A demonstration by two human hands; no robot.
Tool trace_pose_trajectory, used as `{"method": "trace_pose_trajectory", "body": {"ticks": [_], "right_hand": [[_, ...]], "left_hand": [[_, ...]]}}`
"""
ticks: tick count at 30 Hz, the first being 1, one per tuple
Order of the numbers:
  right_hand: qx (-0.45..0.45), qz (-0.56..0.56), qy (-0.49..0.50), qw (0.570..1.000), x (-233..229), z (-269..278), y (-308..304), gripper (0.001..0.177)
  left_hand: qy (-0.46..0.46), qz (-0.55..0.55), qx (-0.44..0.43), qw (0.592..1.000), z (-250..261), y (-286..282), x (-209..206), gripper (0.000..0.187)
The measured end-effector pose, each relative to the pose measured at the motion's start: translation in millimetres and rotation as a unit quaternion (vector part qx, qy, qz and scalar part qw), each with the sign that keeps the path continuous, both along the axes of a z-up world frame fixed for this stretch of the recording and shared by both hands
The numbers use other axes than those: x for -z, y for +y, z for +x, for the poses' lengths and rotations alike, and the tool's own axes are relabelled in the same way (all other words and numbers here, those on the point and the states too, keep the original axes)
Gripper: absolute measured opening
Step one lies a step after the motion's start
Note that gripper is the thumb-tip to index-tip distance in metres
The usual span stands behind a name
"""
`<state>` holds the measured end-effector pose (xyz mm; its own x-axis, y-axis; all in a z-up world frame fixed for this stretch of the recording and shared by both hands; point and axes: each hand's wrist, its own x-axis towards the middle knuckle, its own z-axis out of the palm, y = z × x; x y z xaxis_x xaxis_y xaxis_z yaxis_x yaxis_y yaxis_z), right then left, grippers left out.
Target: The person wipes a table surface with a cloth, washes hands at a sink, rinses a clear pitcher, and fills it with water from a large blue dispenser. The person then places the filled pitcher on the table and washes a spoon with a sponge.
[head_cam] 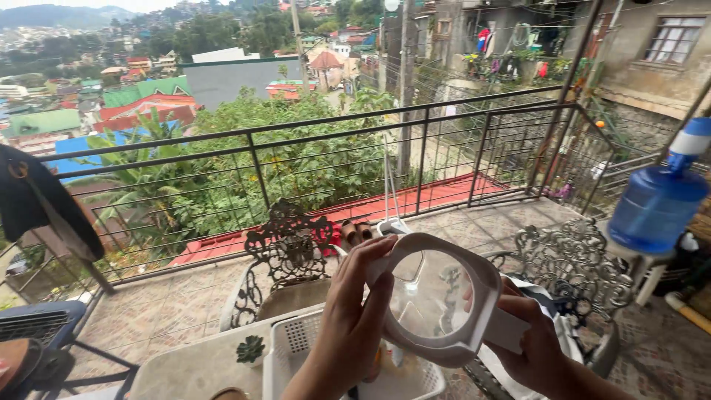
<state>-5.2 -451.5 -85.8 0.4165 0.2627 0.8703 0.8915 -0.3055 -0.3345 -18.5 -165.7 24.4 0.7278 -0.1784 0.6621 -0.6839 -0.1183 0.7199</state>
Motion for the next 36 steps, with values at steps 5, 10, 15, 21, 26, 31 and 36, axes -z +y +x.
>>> {"method": "trace_pose_trajectory", "body": {"ticks": [5,10,15,21,26,31,36], "right_hand": [[0.174,0.019,0.015,0.985,0.5,-41.3,-137.6,0.053],[0.285,-0.025,0.03,0.958,-22.4,-94.5,-293.1,0.047],[0.349,0.052,0.181,0.918,-83.1,-151.5,-405.7,0.039],[0.213,0.226,0.276,0.91,-131.9,-203.6,-510.9,0.022],[0.252,0.366,0.328,0.834,-135.1,-234.3,-600.5,0.026],[0.331,0.404,0.307,0.796,-125.0,-212.3,-698.8,0.028],[0.392,0.44,0.222,0.777,-113.3,-163.0,-802.1,0.037]], "left_hand": [[0.016,0.017,0.048,0.999,-9.3,-135.8,-20.2,0.033],[-0.022,-0.011,0.106,0.994,-24.4,-290.6,-32.2,0.032],[0.088,0.008,0.154,0.984,-25.8,-436.4,-53.6,0.037],[0.115,0.043,0.243,0.962,-0.9,-603.2,-49.3,0.062],[0.21,0.013,0.387,0.898,16.1,-732.8,-14.5,0.077],[0.226,0.038,0.388,0.893,49.9,-818.3,-0.4,0.072],[0.181,0.055,0.406,0.894,103.7,-915.9,-3.0,0.075]]}}
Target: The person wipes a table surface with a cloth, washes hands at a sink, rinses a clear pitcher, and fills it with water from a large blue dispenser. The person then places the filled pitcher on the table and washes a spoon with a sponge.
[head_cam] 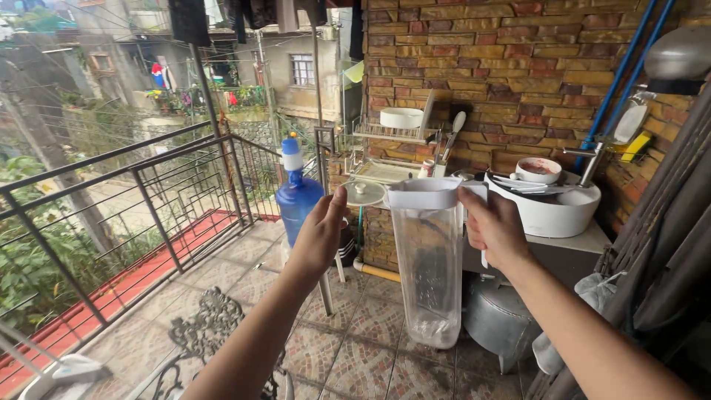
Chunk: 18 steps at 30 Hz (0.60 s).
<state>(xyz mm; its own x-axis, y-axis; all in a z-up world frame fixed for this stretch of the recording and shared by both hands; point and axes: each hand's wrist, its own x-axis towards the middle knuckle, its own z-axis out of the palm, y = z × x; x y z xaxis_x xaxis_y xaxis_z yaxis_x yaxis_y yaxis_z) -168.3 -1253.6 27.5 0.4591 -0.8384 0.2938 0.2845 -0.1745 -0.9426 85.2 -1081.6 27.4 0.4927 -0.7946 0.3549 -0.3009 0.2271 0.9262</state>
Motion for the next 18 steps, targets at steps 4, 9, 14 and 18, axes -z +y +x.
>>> {"method": "trace_pose_trajectory", "body": {"ticks": [4,9,14,18], "right_hand": [[0.024,-0.009,-0.032,0.999,-13.4,36.7,-74.9,0.036],[0.078,-0.026,-0.048,0.995,-15.6,43.6,-159.7,0.034],[0.184,-0.048,-0.007,0.982,-17.4,32.9,-259.6,0.034],[0.189,-0.005,0.004,0.982,-4.8,17.5,-339.3,0.023]], "left_hand": [[-0.04,-0.017,0.028,0.999,42.4,-89.8,-18.2,0.075],[-0.03,0.031,0.06,0.997,60.4,-196.4,-21.4,0.073],[-0.042,0.026,0.116,0.992,51.6,-309.5,-17.4,0.074],[-0.026,0.01,0.149,0.988,39.0,-410.4,-11.8,0.073]]}}
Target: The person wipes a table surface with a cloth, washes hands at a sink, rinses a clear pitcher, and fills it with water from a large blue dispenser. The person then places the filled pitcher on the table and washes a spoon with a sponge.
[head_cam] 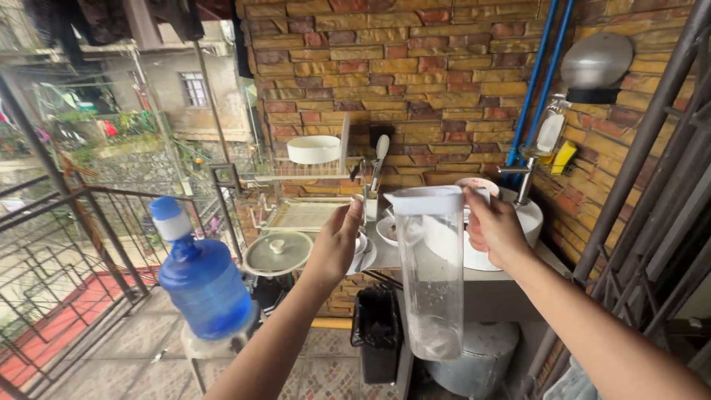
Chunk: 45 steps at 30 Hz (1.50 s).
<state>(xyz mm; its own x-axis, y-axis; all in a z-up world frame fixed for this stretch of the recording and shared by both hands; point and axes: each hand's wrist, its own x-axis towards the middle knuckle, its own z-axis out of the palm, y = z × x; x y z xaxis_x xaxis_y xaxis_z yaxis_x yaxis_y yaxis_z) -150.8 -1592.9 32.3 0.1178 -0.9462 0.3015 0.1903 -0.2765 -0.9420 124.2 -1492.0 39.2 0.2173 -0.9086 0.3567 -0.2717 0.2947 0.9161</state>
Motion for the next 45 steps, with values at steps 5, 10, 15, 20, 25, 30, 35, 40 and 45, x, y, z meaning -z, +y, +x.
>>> {"method": "trace_pose_trajectory", "body": {"ticks": [5,10,15,20,25,30,35,40,45], "right_hand": [[0.039,0.035,0.014,0.999,7.5,-14.6,-102.4,0.03],[0.059,0.047,0.014,0.997,21.1,-25.3,-194.0,0.026],[0.054,0.191,-0.085,0.976,39.8,-39.9,-295.2,0.052],[0.093,0.287,-0.165,0.939,78.3,-47.0,-391.1,0.049],[0.116,0.379,-0.307,0.865,108.6,-55.4,-467.6,0.052],[0.17,0.406,-0.454,0.775,140.5,-65.3,-510.3,0.043],[0.157,0.44,-0.561,0.684,162.7,-77.4,-540.4,0.052],[0.148,0.453,-0.602,0.641,174.7,-90.9,-565.9,0.05],[0.12,0.471,-0.643,0.592,186.4,-104.6,-585.6,0.05]], "left_hand": [[0.016,-0.006,0.036,0.999,-30.6,-126.3,2.0,0.071],[0.026,0.0,0.078,0.997,-56.8,-233.1,12.1,0.07],[-0.028,0.098,0.119,0.988,-76.7,-365.2,25.6,0.078],[0.006,0.123,0.276,0.953,-103.7,-505.1,57.9,0.092],[-0.15,0.283,0.295,0.9,-116.8,-605.5,53.0,0.087],[-0.2,0.37,0.379,0.824,-135.3,-666.7,39.5,0.091],[-0.272,0.438,0.418,0.748,-164.4,-729.9,36.4,0.09],[-0.322,0.465,0.439,0.698,-190.3,-766.8,40.5,0.086],[-0.352,0.486,0.376,0.706,-208.2,-781.5,27.2,0.087]]}}
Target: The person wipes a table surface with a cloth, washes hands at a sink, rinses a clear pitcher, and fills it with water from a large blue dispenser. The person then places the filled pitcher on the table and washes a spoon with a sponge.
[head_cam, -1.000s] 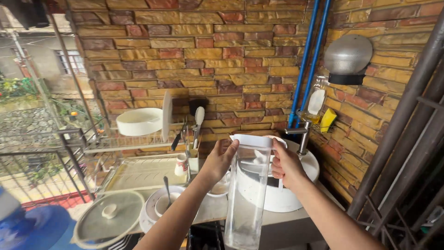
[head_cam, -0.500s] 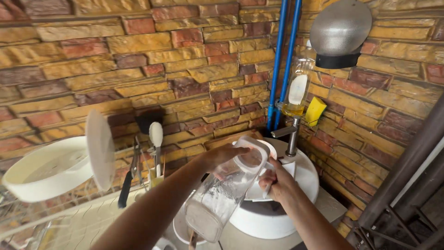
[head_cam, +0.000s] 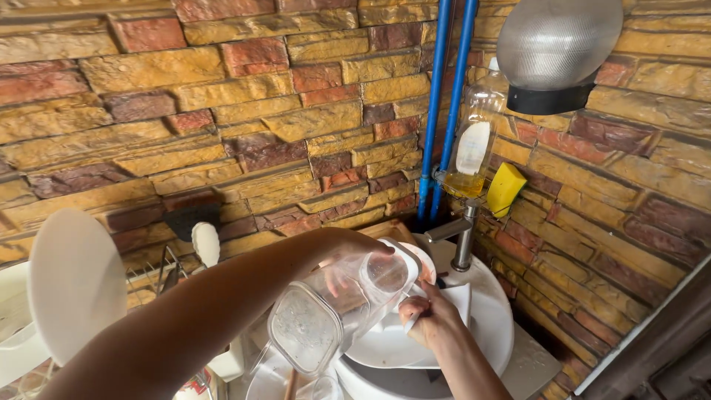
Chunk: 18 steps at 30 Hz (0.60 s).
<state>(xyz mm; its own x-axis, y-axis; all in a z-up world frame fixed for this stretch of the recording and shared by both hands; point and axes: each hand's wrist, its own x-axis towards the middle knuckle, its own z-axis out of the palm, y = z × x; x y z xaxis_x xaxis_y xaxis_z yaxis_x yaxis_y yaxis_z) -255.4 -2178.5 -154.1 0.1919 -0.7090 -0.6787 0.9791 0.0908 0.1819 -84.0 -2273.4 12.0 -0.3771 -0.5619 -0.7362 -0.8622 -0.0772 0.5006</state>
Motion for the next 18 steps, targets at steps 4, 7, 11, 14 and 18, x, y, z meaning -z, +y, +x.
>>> {"method": "trace_pose_trajectory", "body": {"ticks": [4,7,11,14,18], "right_hand": [[-0.007,0.001,-0.03,1.0,3.3,-5.3,-15.2,0.049],[-0.026,-0.024,-0.016,0.999,0.7,-11.6,-19.6,0.05],[-0.057,-0.113,0.087,0.988,-9.9,-20.9,-9.6,0.047],[-0.042,-0.198,0.271,0.941,-18.4,-26.0,9.7,0.045],[-0.17,-0.146,0.469,0.854,-53.0,-59.7,16.2,0.05]], "left_hand": [[0.002,-0.022,0.008,1.0,-5.2,-4.4,-14.0,0.09],[-0.006,0.004,-0.026,1.0,-7.1,-7.4,-15.2,0.091],[0.125,0.077,-0.032,0.989,3.8,-12.2,2.3,0.099],[0.237,0.123,0.017,0.964,14.1,-8.6,38.0,0.108],[0.363,0.127,-0.02,0.923,3.0,-4.4,87.8,0.114]]}}
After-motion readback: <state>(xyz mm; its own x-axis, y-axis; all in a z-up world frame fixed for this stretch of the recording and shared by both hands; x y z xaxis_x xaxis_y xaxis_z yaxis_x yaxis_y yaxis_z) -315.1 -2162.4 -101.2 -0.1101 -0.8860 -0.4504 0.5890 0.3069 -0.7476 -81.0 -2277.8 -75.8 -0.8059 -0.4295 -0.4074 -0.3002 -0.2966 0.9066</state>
